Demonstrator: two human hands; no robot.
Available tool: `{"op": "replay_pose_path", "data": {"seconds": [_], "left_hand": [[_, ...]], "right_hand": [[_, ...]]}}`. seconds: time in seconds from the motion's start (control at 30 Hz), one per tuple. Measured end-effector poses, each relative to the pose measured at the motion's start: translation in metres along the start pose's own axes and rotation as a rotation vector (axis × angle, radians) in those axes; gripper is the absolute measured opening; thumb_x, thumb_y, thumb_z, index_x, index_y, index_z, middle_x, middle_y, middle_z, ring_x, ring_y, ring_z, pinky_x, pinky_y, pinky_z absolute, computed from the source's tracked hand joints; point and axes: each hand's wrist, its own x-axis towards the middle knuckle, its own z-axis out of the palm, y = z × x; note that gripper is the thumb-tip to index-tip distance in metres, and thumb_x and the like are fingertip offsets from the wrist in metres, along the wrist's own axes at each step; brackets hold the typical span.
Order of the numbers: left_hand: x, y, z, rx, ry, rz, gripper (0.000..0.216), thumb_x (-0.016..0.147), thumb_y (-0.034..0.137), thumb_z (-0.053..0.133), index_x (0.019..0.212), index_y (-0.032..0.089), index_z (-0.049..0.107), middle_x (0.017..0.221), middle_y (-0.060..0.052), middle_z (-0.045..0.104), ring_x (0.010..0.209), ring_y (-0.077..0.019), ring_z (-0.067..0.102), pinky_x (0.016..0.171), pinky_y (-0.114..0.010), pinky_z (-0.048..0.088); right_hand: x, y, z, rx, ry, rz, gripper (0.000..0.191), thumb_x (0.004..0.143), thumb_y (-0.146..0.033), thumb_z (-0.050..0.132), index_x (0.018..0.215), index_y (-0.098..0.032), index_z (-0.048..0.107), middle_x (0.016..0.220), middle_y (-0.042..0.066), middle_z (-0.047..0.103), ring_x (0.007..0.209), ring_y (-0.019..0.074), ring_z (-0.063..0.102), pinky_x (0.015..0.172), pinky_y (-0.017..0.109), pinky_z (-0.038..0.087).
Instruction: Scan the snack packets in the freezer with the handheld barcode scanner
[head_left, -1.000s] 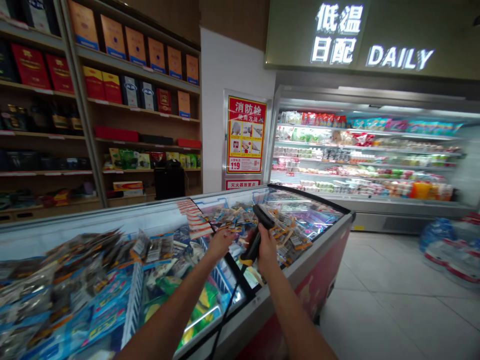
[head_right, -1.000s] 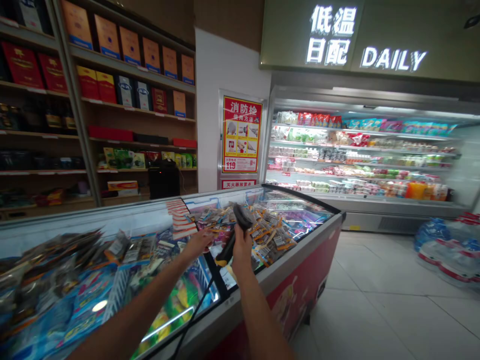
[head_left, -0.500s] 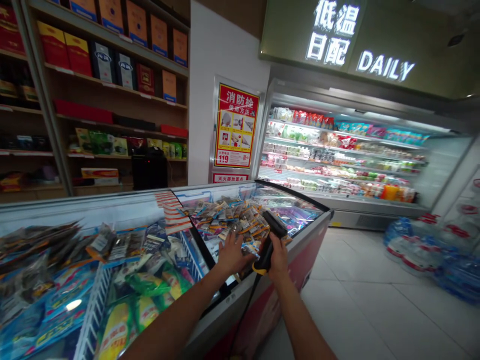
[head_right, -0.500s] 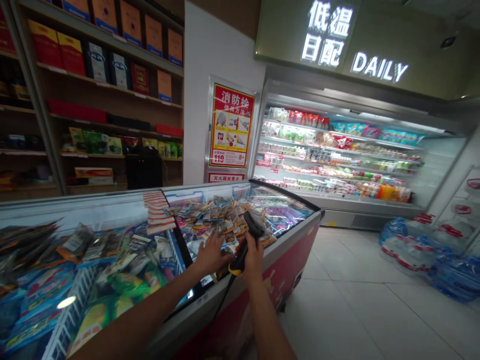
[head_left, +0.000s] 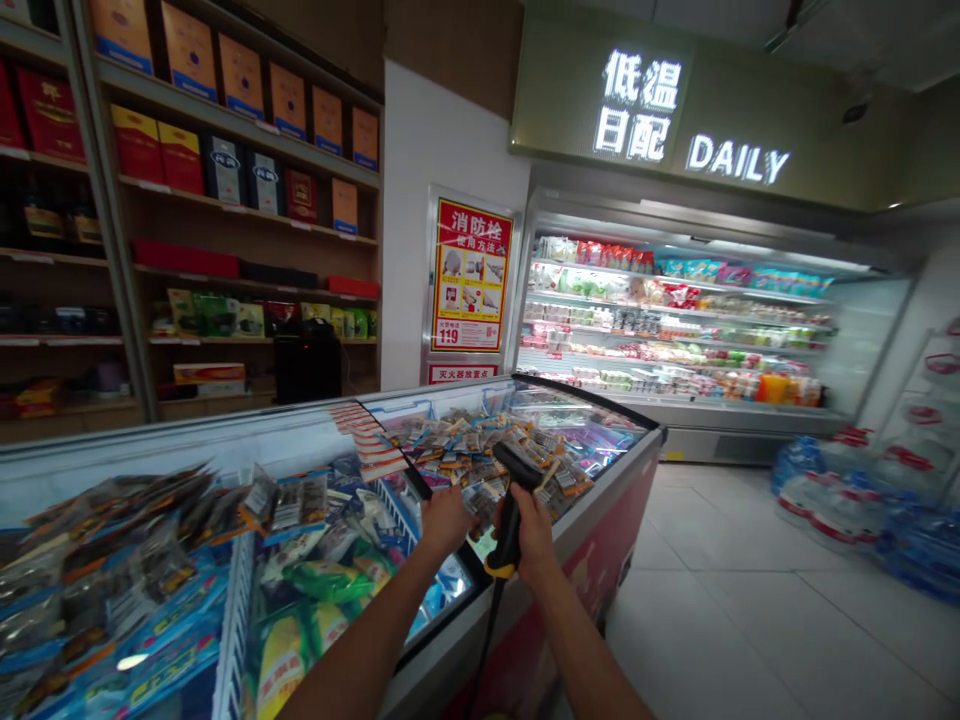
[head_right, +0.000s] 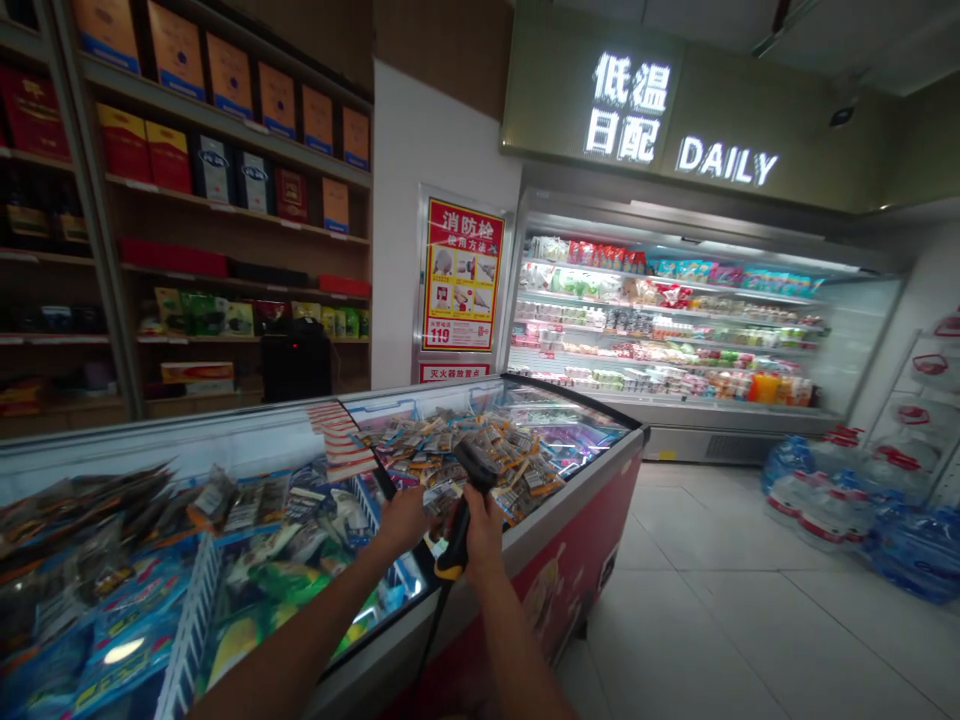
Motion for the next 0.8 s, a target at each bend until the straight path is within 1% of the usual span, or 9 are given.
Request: {"op": "replay_pose_path", "data": {"seconds": [0.1,0.2,0.27,0.33,0.43,0.53,0.63,0.73,0.8], "left_hand": [[0.008,-0.006,-0.002,-0.189,-0.041,-0.031,0.032,0.056,0.019,0.065,0.087,0.016,0.062,0.091,-0.009,0.066,0.094,-0.0250,0.056,0.080,-0.034,0.038],[0.017,-0.014,-0.009,-0.414,-0.042,-0.069,0.017,0.062,0.014,0.060,0.078,0.018,0.063,0.080,-0.004,0.068,0.081,-0.0179,0.061,0.070,-0.026,0.043],[0.020,-0.023,-0.016,-0.560,-0.001,-0.123,0.017,0.068,0.015,0.055,0.083,0.018,0.062,0.080,-0.004,0.068,0.075,-0.0159,0.062,0.064,-0.024,0.045],[0.022,-0.036,-0.024,-0.689,0.058,-0.194,0.022,0.072,0.016,0.050,0.091,0.016,0.060,0.082,-0.006,0.067,0.072,-0.0157,0.063,0.059,-0.024,0.046],[0.020,-0.056,-0.035,-0.833,0.149,-0.277,0.025,0.071,0.013,0.049,0.094,0.013,0.059,0.081,-0.008,0.067,0.070,-0.0157,0.064,0.057,-0.024,0.048],[0.017,-0.069,-0.040,-0.916,0.217,-0.323,0.026,0.068,0.010,0.051,0.093,0.012,0.059,0.076,-0.007,0.067,0.067,-0.0153,0.064,0.057,-0.024,0.049],[0.017,-0.073,-0.041,-0.936,0.249,-0.347,0.028,0.066,0.009,0.052,0.093,0.012,0.060,0.071,-0.005,0.067,0.063,-0.0142,0.063,0.055,-0.023,0.050],[0.018,-0.073,-0.040,-0.891,0.257,-0.358,0.030,0.067,0.009,0.050,0.095,0.012,0.059,0.072,-0.005,0.067,0.062,-0.0131,0.063,0.054,-0.021,0.049],[0.019,-0.073,-0.041,-0.825,0.255,-0.358,0.030,0.067,0.010,0.049,0.096,0.013,0.059,0.075,-0.005,0.068,0.063,-0.0129,0.063,0.053,-0.020,0.048]], "right_hand": [[-0.004,0.001,0.003,-0.018,0.002,0.000,0.030,0.062,-0.046,0.060,0.066,-0.017,0.050,0.048,-0.005,0.053,0.038,0.0086,0.047,0.034,0.019,0.035],[-0.006,-0.001,0.004,-0.006,-0.001,-0.003,0.031,0.061,-0.046,0.059,0.066,-0.017,0.049,0.049,-0.004,0.053,0.038,0.0081,0.047,0.034,0.019,0.035],[-0.008,-0.004,0.009,-0.003,-0.025,0.003,0.032,0.061,-0.047,0.059,0.064,-0.017,0.049,0.049,-0.004,0.053,0.037,0.0076,0.046,0.034,0.019,0.035],[-0.011,-0.005,0.016,-0.027,-0.075,0.019,0.034,0.060,-0.048,0.059,0.063,-0.016,0.050,0.046,-0.004,0.052,0.036,0.0073,0.044,0.033,0.019,0.035],[-0.019,-0.004,0.031,-0.091,-0.183,0.057,0.037,0.061,-0.051,0.058,0.058,-0.015,0.050,0.041,-0.003,0.049,0.033,0.0076,0.043,0.032,0.019,0.035],[-0.025,-0.001,0.044,-0.094,-0.250,0.090,0.038,0.061,-0.053,0.057,0.058,-0.015,0.050,0.041,-0.003,0.050,0.032,0.0074,0.042,0.032,0.019,0.035],[-0.030,-0.001,0.051,-0.101,-0.281,0.129,0.039,0.061,-0.053,0.056,0.058,-0.015,0.050,0.042,-0.003,0.050,0.032,0.0072,0.042,0.030,0.019,0.034],[-0.033,-0.003,0.052,-0.124,-0.313,0.157,0.040,0.061,-0.054,0.056,0.057,-0.014,0.050,0.040,-0.003,0.048,0.032,0.0074,0.042,0.029,0.019,0.034],[-0.034,-0.004,0.052,-0.114,-0.319,0.162,0.039,0.061,-0.053,0.057,0.061,-0.015,0.050,0.043,-0.004,0.050,0.033,0.0075,0.043,0.030,0.019,0.035]]}}
